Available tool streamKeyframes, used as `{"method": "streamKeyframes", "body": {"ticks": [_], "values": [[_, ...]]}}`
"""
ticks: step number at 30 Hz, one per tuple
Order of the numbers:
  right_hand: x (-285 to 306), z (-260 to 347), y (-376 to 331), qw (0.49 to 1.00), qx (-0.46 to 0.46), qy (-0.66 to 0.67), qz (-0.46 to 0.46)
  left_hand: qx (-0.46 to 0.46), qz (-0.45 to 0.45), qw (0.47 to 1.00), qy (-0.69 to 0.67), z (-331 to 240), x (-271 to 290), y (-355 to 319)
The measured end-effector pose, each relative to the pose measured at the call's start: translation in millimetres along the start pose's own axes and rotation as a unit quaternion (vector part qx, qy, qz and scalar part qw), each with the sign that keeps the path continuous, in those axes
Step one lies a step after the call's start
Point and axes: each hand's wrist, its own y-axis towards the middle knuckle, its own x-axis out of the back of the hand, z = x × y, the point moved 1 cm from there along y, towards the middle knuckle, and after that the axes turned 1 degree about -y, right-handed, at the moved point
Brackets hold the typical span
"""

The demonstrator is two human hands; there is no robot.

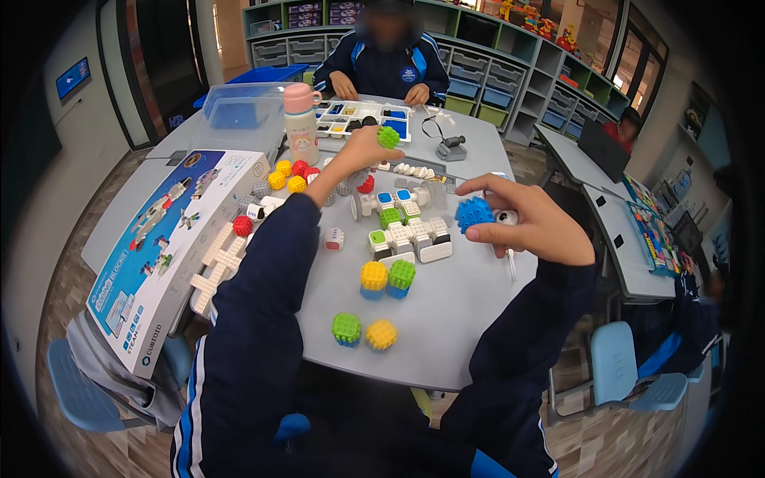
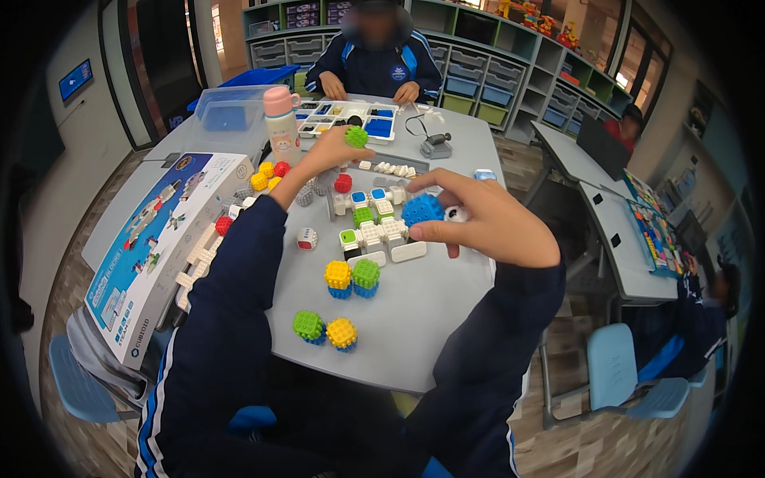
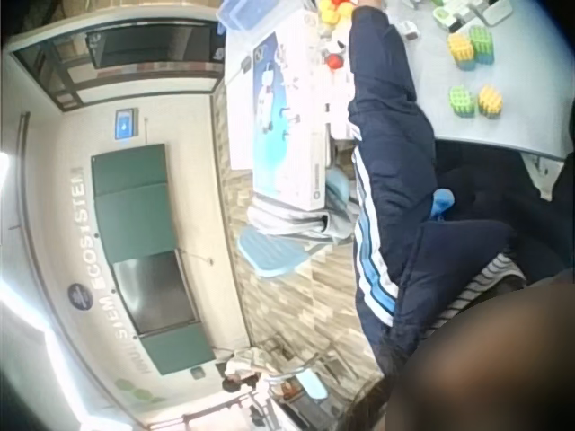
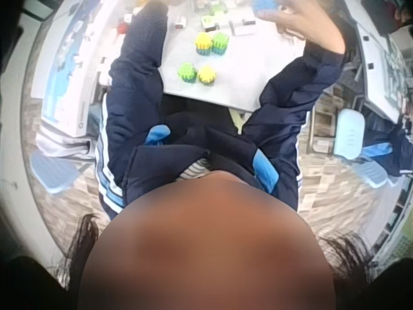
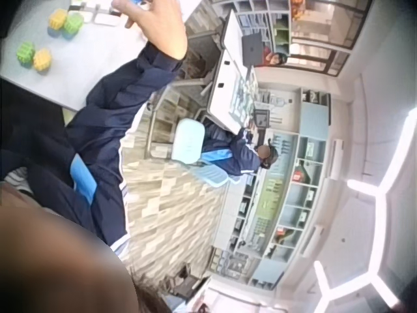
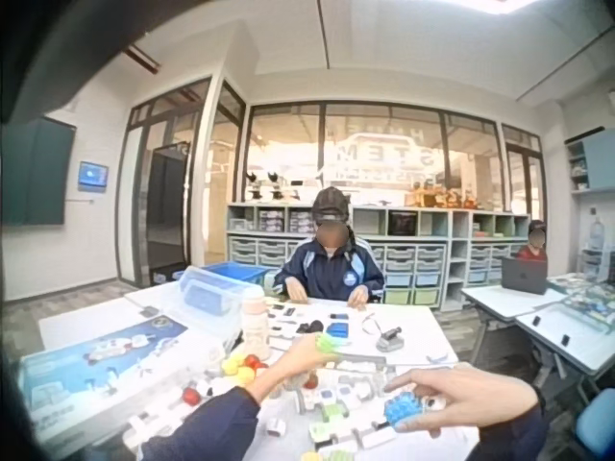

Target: The person assembles colorful interlocking plastic blocks into small structures on a table. They pick up blocks, align them, and snap them together, occasionally adjusting the assembled pieces. The person also handles white rectangular blocks and a small black component, integrating them into the build.

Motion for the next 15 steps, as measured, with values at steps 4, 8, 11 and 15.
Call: {"method": "streamKeyframes", "body": {"ticks": [4,8,11,15], "values": [[-18.5,-18.1,41.9,0.99,0.055,0.116,0.055,0.005,0.018,0.963,-0.27,-29.0,29.1,-100.7],[-50.4,-23.0,77.9,0.977,0.089,0.175,0.081,-0.017,-0.077,0.92,-0.384,-37.6,41.7,-186.4],[-76.8,-19.4,95.6,0.987,0.072,0.124,0.067,0.003,-0.225,0.834,-0.503,-31.6,40.9,-244.7],[-113.8,-11.1,115.3,0.994,0.088,0.028,0.05,0.047,-0.357,0.708,-0.607,-22.1,21.9,-320.3]]}}
